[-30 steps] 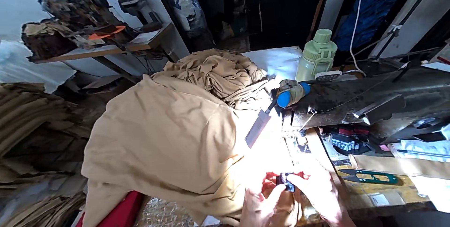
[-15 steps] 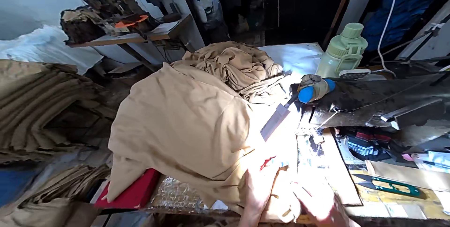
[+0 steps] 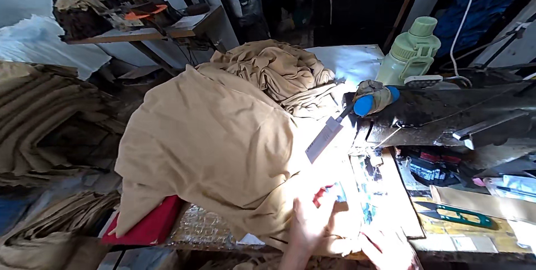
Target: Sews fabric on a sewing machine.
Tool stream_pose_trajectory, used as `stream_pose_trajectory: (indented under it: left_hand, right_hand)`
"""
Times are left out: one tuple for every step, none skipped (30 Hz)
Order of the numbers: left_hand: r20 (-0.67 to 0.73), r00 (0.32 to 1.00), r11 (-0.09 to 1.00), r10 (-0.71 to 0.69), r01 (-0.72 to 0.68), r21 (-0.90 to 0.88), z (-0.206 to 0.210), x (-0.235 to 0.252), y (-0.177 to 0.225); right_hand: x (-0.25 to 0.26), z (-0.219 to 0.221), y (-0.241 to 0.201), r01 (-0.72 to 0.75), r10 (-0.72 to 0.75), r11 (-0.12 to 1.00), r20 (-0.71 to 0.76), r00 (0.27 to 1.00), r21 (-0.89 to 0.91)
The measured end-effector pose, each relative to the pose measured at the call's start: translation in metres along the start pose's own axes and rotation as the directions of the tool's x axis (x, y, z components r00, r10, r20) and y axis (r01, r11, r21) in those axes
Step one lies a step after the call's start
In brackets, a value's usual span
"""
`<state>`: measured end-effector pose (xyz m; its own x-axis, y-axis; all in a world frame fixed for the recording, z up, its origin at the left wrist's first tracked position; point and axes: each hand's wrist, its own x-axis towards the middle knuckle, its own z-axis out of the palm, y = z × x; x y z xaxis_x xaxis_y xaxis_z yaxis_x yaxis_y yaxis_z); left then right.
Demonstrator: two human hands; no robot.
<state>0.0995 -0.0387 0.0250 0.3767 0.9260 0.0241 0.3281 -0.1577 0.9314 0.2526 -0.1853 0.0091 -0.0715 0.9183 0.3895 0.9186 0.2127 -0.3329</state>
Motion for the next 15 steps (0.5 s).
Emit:
stream_pose_trajectory:
  left_hand:
    - [0.076, 0.996, 0.999, -0.038, 0.039, -0.017, 0.003, -0.009, 0.003]
    - [0.121, 0.991, 0.998, -0.056, 0.059, -0.025, 0.007, -0.017, 0.002]
    - [0.136, 0.989, 0.998, -0.051, 0.054, -0.015, 0.009, -0.022, -0.002]
    - [0.136, 0.99, 1.0, -0.027, 0.028, -0.006, 0.01, -0.026, -0.006]
    - [0.147, 0.989, 1.0, -0.006, 0.005, 0.003, 0.009, -0.029, -0.008]
    - [0.171, 0.985, 1.0, -0.014, 0.012, 0.012, 0.007, -0.03, -0.008]
    - [0.195, 0.98, 1.0, -0.03, 0.027, 0.015, 0.006, -0.03, -0.008]
    - [0.21, 0.976, 0.999, -0.05, 0.049, 0.012, 0.005, -0.028, -0.007]
    - [0.214, 0.974, 0.997, -0.076, 0.075, 0.013, 0.004, -0.025, -0.006]
    - [0.207, 0.973, 0.995, -0.101, 0.1, 0.012, 0.004, -0.023, -0.006]
    - [0.192, 0.975, 0.994, -0.111, 0.112, 0.01, 0.006, -0.023, -0.006]
    - [0.184, 0.976, 0.993, -0.113, 0.113, 0.011, 0.007, -0.022, -0.006]
    - [0.182, 0.977, 0.994, -0.111, 0.11, 0.014, 0.008, -0.023, -0.007]
    - [0.186, 0.977, 0.995, -0.104, 0.104, 0.008, 0.009, -0.023, -0.008]
    - [0.191, 0.977, 0.996, -0.092, 0.093, 0.004, 0.009, -0.023, -0.01]
  right_hand:
    - [0.0, -0.001, -0.002, -0.008, 0.008, 1.0, -0.001, 1.0, -0.002]
    - [0.0, -0.002, -0.003, -0.017, 0.017, 1.0, 0.003, 1.0, 0.006]
    - [0.0, -0.003, -0.004, -0.029, 0.029, 0.999, 0.008, 1.0, 0.016]
    - [0.0, -0.004, -0.005, -0.042, 0.042, 0.999, 0.014, 0.999, 0.026]
    - [-0.001, -0.004, -0.006, -0.052, 0.052, 0.998, 0.018, 0.999, 0.029]
    - [-0.002, -0.004, -0.006, -0.059, 0.058, 0.998, 0.02, 0.998, 0.033]
    - [-0.002, -0.005, -0.007, -0.066, 0.065, 0.997, 0.022, 0.998, 0.046]
    - [-0.002, -0.006, -0.007, -0.07, 0.069, 0.996, 0.029, 0.997, 0.054]
    - [-0.001, -0.007, -0.008, -0.072, 0.07, 0.996, 0.031, 0.997, 0.049]
    - [-0.001, -0.007, -0.008, -0.073, 0.072, 0.997, 0.026, 0.997, 0.038]
    - [-0.001, -0.007, -0.009, -0.075, 0.074, 0.997, 0.022, 0.997, 0.028]
    - [-0.001, -0.007, -0.01, -0.084, 0.083, 0.996, 0.017, 0.996, 0.027]
    - [-0.001, -0.007, -0.01, -0.095, 0.095, 0.995, 0.013, 0.995, 0.031]
    - [-0.001, -0.007, -0.011, -0.111, 0.11, 0.993, 0.011, 0.994, 0.043]
    - [-0.001, -0.007, -0.012, -0.129, 0.129, 0.99, 0.014, 0.992, 0.057]
